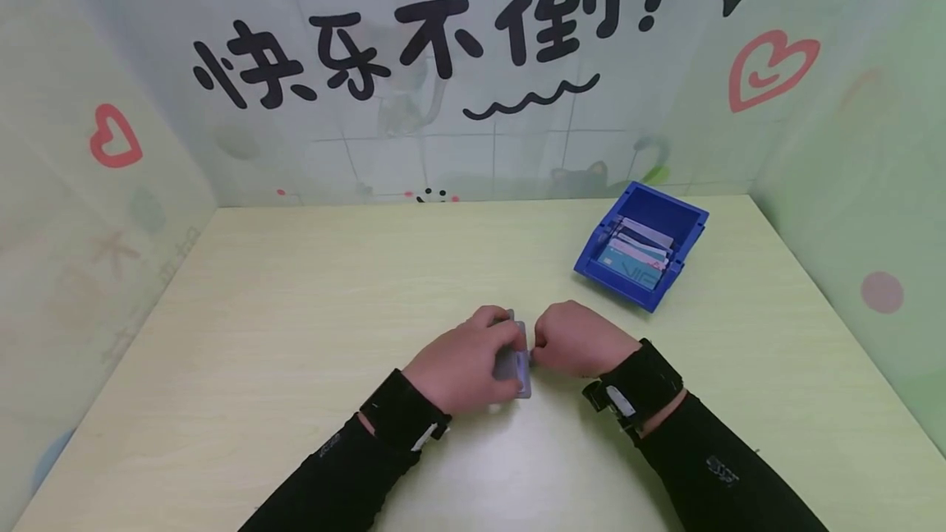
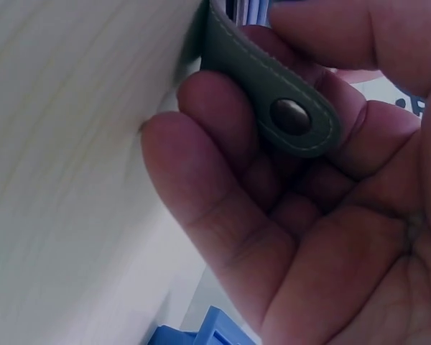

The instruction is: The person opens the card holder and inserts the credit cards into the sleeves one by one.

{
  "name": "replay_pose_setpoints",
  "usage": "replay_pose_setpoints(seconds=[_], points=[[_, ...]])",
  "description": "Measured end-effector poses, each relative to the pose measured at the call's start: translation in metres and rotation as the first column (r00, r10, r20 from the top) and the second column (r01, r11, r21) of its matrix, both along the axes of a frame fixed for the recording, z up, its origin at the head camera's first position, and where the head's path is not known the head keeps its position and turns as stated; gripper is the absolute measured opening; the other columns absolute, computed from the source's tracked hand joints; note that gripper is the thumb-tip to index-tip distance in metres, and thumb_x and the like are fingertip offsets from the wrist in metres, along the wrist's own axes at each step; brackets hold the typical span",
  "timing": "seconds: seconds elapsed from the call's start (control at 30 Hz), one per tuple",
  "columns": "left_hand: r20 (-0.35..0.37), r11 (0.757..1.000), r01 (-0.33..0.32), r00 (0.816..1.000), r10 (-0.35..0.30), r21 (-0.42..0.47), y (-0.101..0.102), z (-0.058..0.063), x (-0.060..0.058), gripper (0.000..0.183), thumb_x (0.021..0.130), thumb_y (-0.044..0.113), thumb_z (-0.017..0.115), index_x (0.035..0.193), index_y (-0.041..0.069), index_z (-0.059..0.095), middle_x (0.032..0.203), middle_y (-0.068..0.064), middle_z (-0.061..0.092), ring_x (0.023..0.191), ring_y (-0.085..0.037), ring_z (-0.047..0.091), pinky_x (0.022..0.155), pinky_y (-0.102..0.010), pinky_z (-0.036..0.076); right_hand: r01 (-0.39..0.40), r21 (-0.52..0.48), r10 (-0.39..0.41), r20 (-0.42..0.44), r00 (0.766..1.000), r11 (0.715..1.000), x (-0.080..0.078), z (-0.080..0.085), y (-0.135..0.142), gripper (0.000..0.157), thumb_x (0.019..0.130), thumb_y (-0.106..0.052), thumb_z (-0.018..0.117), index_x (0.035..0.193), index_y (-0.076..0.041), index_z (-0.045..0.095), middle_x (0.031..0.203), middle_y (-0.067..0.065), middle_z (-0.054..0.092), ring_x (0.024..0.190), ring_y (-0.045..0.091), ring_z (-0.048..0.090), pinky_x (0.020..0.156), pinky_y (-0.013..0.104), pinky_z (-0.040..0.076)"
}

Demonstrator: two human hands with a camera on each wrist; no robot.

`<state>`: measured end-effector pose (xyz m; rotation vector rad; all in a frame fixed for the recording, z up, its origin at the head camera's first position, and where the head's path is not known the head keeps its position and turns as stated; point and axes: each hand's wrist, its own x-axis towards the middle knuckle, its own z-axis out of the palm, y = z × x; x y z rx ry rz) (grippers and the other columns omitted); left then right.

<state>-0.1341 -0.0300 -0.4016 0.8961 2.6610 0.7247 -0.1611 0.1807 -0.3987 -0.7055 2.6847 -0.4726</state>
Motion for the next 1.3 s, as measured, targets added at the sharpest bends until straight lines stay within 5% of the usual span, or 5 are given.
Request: replay_pose_setpoints(seconds=[0.3,0.6,0.9,1.07,1.3], points=[[0.075,0.998,-0.051,0.996,0.048,0.033,-0.006,0.009,-0.001,0.036,0.092,0.026,0.07,0.124,0.016,0.058,0.158,-0.009,0.041,0.105,-0.019,0.068,0.083,-0.027,0.056,0.02,0.025,-0.02,-0.012,1.0,0.999,-0.002,0.001,-0.001,0.035,0.096,-0.021,0.073,0.063,-0.016,0.061,0.06,-0.008,0.038,0.056,0.011,0.04,0.056,0.025,0.029],[0.142,0.987,-0.133,0.983,0.119,0.094,-0.009,0.016,0.001,0.042,0.094,0.01,0.051,0.135,0.009,0.05,0.154,-0.009,0.042,0.105,-0.02,0.063,0.081,-0.03,0.054,0.177,0.024,-0.178,0.042,0.983,0.984,0.0,0.003,-0.002,0.05,0.099,-0.038,0.072,0.058,-0.017,0.05,0.056,-0.005,0.034,0.049,0.012,0.037,0.052,0.027,0.026],[0.075,0.946,-0.313,0.949,0.307,0.085,-0.01,0.024,-0.003,0.027,0.1,0.01,0.054,0.122,0.0,0.063,0.125,-0.011,0.061,0.099,-0.021,0.061,0.087,-0.034,0.054,0.21,0.031,-0.211,0.021,0.977,0.977,-0.004,0.0,-0.004,0.036,0.094,-0.036,0.079,0.069,-0.013,0.067,0.061,-0.002,0.043,0.056,0.016,0.046,0.055,0.027,0.033],[0.015,0.924,-0.378,0.926,0.378,0.063,-0.013,0.024,-0.007,0.012,0.101,0.01,0.058,0.102,0.004,0.069,0.103,-0.006,0.067,0.086,-0.019,0.061,0.077,-0.032,0.055,0.201,0.003,-0.201,-0.029,0.979,0.98,-0.005,-0.003,-0.005,0.028,0.089,-0.033,0.085,0.093,-0.009,0.071,0.083,0.003,0.061,0.077,0.019,0.056,0.071,0.032,0.049],[-0.027,0.915,-0.402,0.915,0.402,0.023,-0.019,0.019,-0.01,0.007,0.097,0.008,0.063,0.094,0.006,0.068,0.092,-0.004,0.065,0.08,-0.019,0.06,0.074,-0.034,0.055,0.118,0.018,-0.115,-0.099,0.988,0.993,-0.001,-0.007,-0.008,0.05,0.09,-0.032,0.084,0.131,-0.006,0.071,0.129,0.01,0.068,0.116,0.026,0.062,0.108,0.044,0.053]])
